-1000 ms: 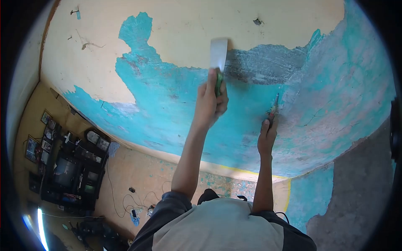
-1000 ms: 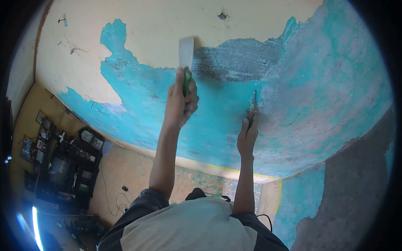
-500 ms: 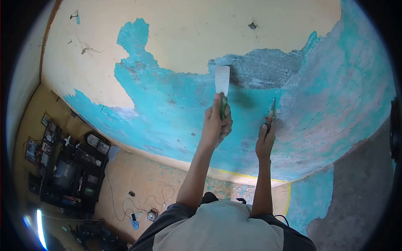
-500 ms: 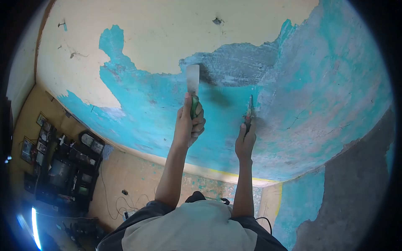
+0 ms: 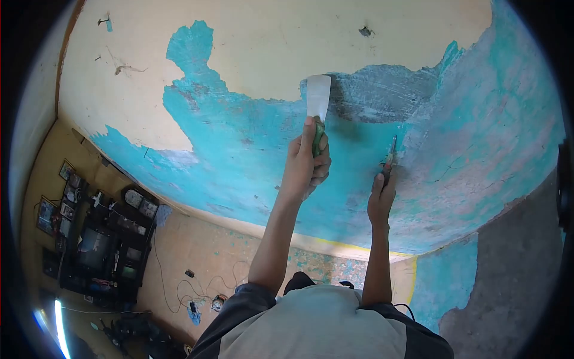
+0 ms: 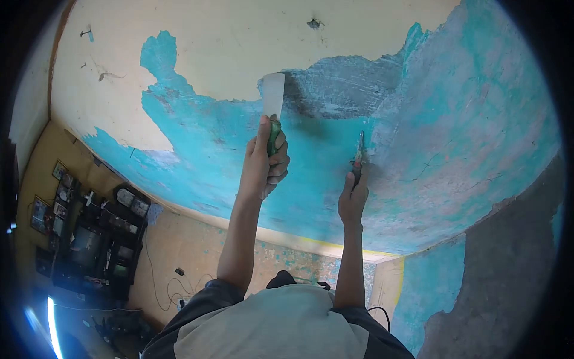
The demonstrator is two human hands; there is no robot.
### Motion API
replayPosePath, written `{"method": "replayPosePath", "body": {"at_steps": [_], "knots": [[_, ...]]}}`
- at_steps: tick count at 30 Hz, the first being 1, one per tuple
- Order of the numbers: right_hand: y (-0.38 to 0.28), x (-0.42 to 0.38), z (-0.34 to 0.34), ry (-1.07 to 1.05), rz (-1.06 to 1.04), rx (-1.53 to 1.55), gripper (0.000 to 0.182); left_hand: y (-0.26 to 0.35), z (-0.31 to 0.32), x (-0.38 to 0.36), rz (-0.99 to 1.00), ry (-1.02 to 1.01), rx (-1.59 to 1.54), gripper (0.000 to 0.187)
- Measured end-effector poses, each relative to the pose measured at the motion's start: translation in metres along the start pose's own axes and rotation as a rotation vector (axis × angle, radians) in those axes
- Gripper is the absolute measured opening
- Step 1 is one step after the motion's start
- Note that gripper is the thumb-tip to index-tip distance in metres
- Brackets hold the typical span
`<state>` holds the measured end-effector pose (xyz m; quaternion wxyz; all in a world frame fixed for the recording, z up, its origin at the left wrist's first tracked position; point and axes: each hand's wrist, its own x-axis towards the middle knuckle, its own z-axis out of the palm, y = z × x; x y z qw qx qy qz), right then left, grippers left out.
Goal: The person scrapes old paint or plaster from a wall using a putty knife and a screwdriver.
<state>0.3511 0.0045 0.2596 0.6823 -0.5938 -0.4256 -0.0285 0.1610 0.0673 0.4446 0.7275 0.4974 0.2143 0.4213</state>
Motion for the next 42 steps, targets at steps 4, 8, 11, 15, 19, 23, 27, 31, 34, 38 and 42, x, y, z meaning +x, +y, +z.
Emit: {"method": "replayPosePath", "body": {"at_steps": [4, 8, 11, 15, 19, 23, 27, 31, 34, 38, 42], "knots": [[-0.001, 0.002, -0.002, -0.019, -0.001, 0.012, 0.037, -0.012, -0.001, -0.006, -0.042, 0.017, -0.052, 0.051], [-0.001, -0.001, 0.002, 0.026, 0.005, -0.018, 0.034, 0.009, -0.001, 0.001, -0.019, -0.025, 0.003, 0.051], [0.005, -0.002, 0.001, 0.004, 0.009, -0.013, 0.039, 0.0, -0.004, -0.001, 0.008, -0.04, -0.006, 0.051], [0.007, -0.003, 0.0, -0.009, 0.013, -0.004, 0.043, -0.007, 0.003, -0.004, -0.038, 0.008, -0.03, 0.052], [0.0, 0.0, 0.001, 0.02, 0.011, -0.015, 0.044, 0.001, -0.001, 0.001, -0.021, -0.027, 0.028, 0.053], [-0.002, -0.001, 0.0, -0.009, 0.019, 0.005, 0.043, -0.02, -0.006, -0.004, -0.039, -0.02, -0.045, 0.054], [0.002, -0.002, 0.002, 0.026, -0.014, -0.03, 0.041, 0.003, 0.006, 0.001, -0.033, -0.019, 0.023, 0.054], [0.005, -0.006, 0.002, 0.013, -0.001, -0.03, 0.039, -0.009, -0.011, 0.002, 0.02, -0.041, 0.033, 0.054], [0.001, -0.001, 0.002, 0.013, -0.022, -0.018, 0.04, -0.01, -0.003, -0.003, -0.046, -0.017, -0.039, 0.054], [0.005, -0.002, 0.002, 0.025, -0.019, -0.037, 0.039, 0.005, 0.0, 0.002, -0.029, -0.033, 0.014, 0.053], [0.0, -0.001, 0.002, 0.018, -0.015, -0.03, 0.038, -0.022, -0.02, -0.003, 0.081, -0.031, -0.014, 0.047]]}}
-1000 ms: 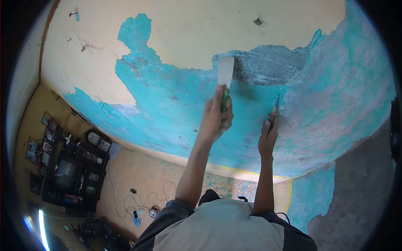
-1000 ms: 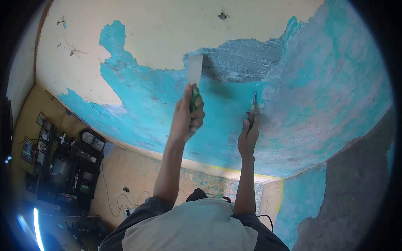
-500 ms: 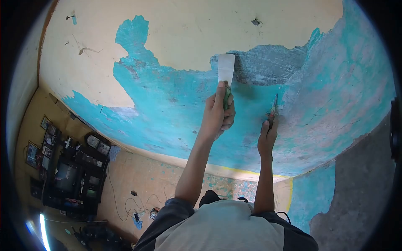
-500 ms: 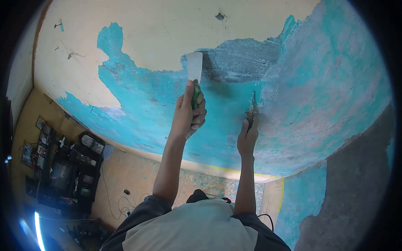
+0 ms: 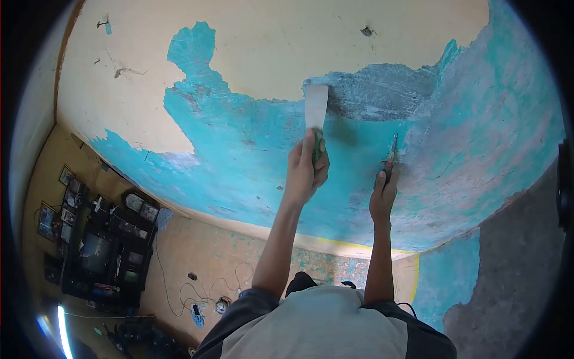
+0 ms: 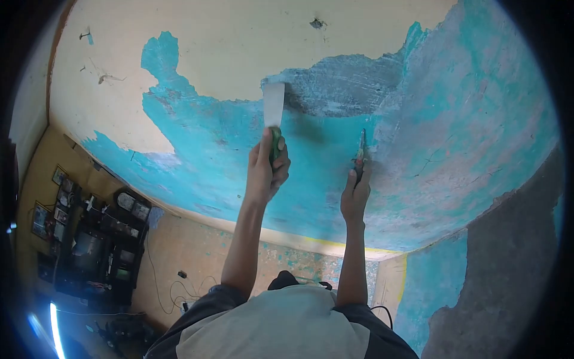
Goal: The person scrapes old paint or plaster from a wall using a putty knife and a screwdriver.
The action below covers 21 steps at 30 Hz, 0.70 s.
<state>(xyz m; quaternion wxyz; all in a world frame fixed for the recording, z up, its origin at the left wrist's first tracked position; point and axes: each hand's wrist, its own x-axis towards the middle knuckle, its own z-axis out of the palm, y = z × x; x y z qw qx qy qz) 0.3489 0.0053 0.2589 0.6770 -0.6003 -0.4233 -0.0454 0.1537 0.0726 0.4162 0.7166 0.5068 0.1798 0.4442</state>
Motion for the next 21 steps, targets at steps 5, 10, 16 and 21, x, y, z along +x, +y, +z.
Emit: {"method": "replayPosePath", "body": {"at_steps": [5, 10, 16, 21], "knots": [[0.001, 0.0, -0.002, -0.031, -0.004, -0.001, 0.037, -0.032, -0.003, -0.004, 0.175, 0.026, -0.006, 0.038], [0.001, 0.001, -0.002, -0.031, -0.011, 0.005, 0.038, -0.031, 0.004, -0.012, 0.15, 0.102, -0.034, 0.039], [0.005, 0.0, -0.001, -0.019, -0.016, -0.002, 0.044, -0.022, 0.01, -0.01, 0.045, 0.026, -0.157, 0.043], [0.01, -0.001, -0.002, -0.024, -0.008, -0.012, 0.044, -0.005, 0.016, 0.0, 0.046, 0.013, -0.169, 0.045]]}}
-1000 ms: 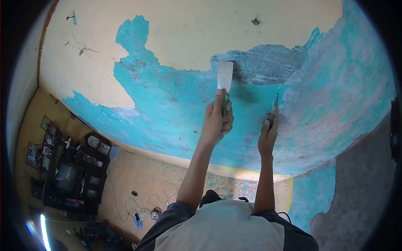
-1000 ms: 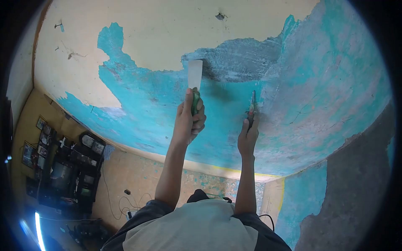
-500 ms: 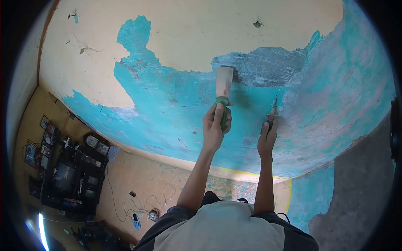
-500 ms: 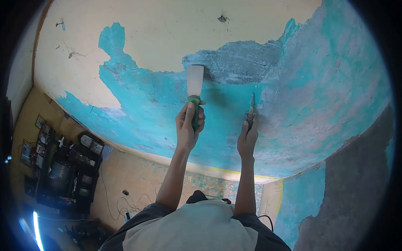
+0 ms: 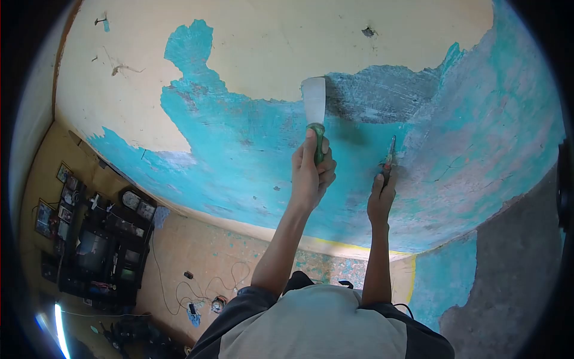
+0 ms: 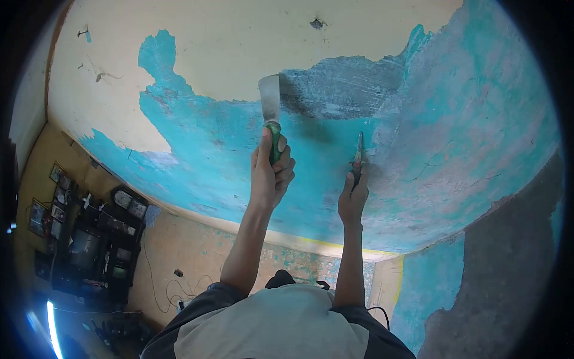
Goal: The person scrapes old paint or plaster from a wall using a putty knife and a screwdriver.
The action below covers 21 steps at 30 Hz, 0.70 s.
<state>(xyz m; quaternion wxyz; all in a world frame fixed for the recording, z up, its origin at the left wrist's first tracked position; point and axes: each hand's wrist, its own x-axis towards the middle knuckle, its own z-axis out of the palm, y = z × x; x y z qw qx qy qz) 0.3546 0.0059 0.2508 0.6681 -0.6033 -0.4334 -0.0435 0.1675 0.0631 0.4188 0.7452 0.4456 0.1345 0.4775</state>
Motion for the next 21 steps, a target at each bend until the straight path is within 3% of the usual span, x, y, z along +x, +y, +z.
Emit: {"method": "replayPosePath", "body": {"at_steps": [9, 12, 17, 18, 21], "knots": [[-0.001, -0.001, -0.001, -0.015, 0.02, 0.01, 0.038, 0.0, -0.002, 0.003, 0.001, 0.05, 0.076, 0.047], [-0.005, 0.0, 0.003, 0.025, 0.002, 0.014, 0.035, -0.002, -0.01, 0.003, -0.015, -0.031, 0.043, 0.047], [-0.008, 0.003, 0.003, 0.042, -0.022, 0.026, 0.031, -0.002, 0.0, 0.0, -0.074, 0.086, 0.033, 0.048], [-0.006, 0.0, 0.002, 0.04, -0.018, 0.026, 0.031, 0.007, -0.005, 0.008, -0.036, -0.011, 0.05, 0.047], [-0.001, -0.001, 0.001, 0.007, 0.034, -0.011, 0.033, 0.047, 0.016, 0.02, 0.06, -0.022, 0.077, 0.046]]}}
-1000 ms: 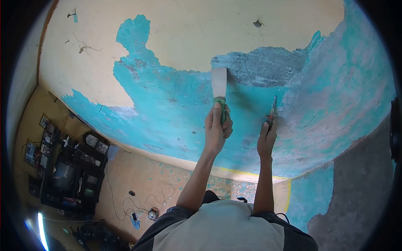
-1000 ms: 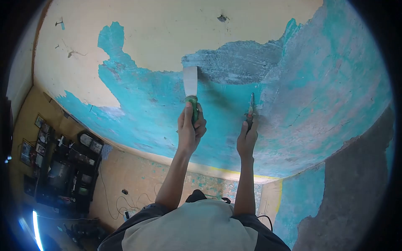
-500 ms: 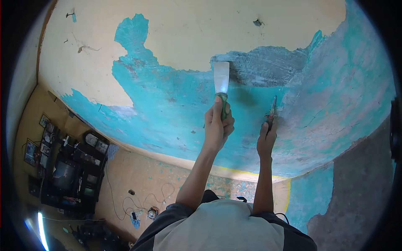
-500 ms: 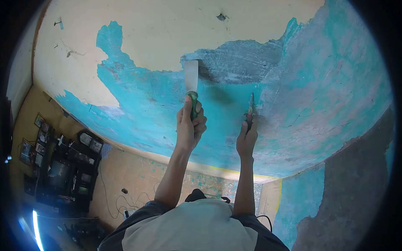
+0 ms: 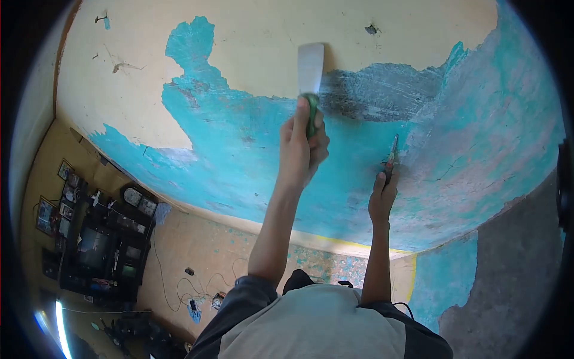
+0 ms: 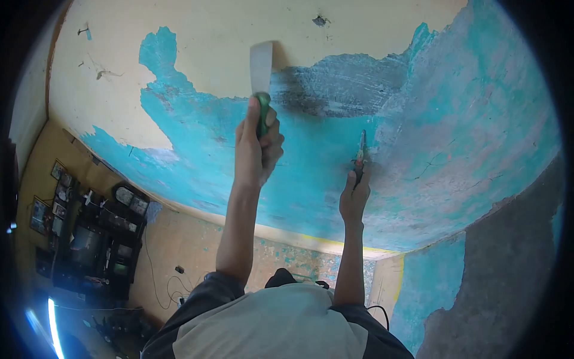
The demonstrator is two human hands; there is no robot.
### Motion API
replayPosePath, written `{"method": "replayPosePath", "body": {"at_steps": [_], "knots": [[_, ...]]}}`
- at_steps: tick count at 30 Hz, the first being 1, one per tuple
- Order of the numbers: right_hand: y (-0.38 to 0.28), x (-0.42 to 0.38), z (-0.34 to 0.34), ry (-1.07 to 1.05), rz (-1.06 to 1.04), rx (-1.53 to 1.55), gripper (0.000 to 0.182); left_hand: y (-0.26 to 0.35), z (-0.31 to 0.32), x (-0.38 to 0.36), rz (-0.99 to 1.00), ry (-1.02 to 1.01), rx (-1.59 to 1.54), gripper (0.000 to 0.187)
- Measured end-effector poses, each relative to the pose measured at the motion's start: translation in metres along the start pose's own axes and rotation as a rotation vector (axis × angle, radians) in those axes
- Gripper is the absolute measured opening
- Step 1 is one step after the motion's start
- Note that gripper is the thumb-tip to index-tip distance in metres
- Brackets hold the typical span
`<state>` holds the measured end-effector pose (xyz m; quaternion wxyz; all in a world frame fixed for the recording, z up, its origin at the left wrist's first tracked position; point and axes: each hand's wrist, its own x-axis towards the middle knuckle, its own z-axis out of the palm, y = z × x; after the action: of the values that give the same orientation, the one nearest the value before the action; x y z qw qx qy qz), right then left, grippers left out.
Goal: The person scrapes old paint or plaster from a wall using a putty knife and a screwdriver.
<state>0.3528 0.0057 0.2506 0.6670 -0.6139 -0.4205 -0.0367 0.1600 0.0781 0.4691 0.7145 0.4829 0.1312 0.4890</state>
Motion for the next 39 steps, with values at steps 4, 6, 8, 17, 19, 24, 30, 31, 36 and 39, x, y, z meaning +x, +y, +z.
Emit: {"method": "replayPosePath", "body": {"at_steps": [4, 6, 8, 17, 19, 24, 30, 31, 36, 39], "knots": [[-0.002, 0.003, -0.001, -0.005, -0.02, 0.041, 0.04, -0.038, -0.008, -0.019, -0.067, 0.092, -0.05, 0.046], [-0.001, 0.004, -0.001, 0.0, -0.025, 0.048, 0.043, -0.058, -0.011, -0.033, -0.107, 0.119, -0.066, 0.047], [0.002, 0.002, -0.001, 0.0, -0.051, 0.022, 0.046, -0.06, -0.016, -0.03, -0.1, 0.101, -0.052, 0.048], [-0.004, 0.002, -0.001, -0.003, -0.031, 0.054, 0.035, -0.055, -0.017, -0.027, -0.108, 0.103, -0.042, 0.051], [-0.009, 0.003, 0.001, 0.006, -0.027, 0.049, 0.031, -0.035, -0.014, -0.018, -0.078, 0.043, -0.001, 0.052], [-0.002, 0.0, -0.001, 0.003, -0.034, 0.047, 0.029, -0.054, -0.025, -0.028, -0.088, 0.071, -0.008, 0.053], [-0.004, 0.001, 0.0, 0.006, -0.03, 0.068, 0.033, -0.041, -0.017, -0.016, -0.077, 0.074, -0.08, 0.049], [-0.003, 0.001, -0.002, -0.03, 0.027, 0.056, 0.038, -0.025, -0.011, -0.011, -0.051, 0.083, -0.032, 0.05], [-0.002, 0.001, -0.004, -0.067, 0.1, 0.03, 0.044, -0.042, -0.019, -0.015, -0.054, 0.036, -0.038, 0.049], [0.001, 0.003, 0.001, 0.002, -0.03, 0.039, 0.034, -0.071, -0.025, -0.035, -0.172, 0.09, -0.101, 0.052]]}}
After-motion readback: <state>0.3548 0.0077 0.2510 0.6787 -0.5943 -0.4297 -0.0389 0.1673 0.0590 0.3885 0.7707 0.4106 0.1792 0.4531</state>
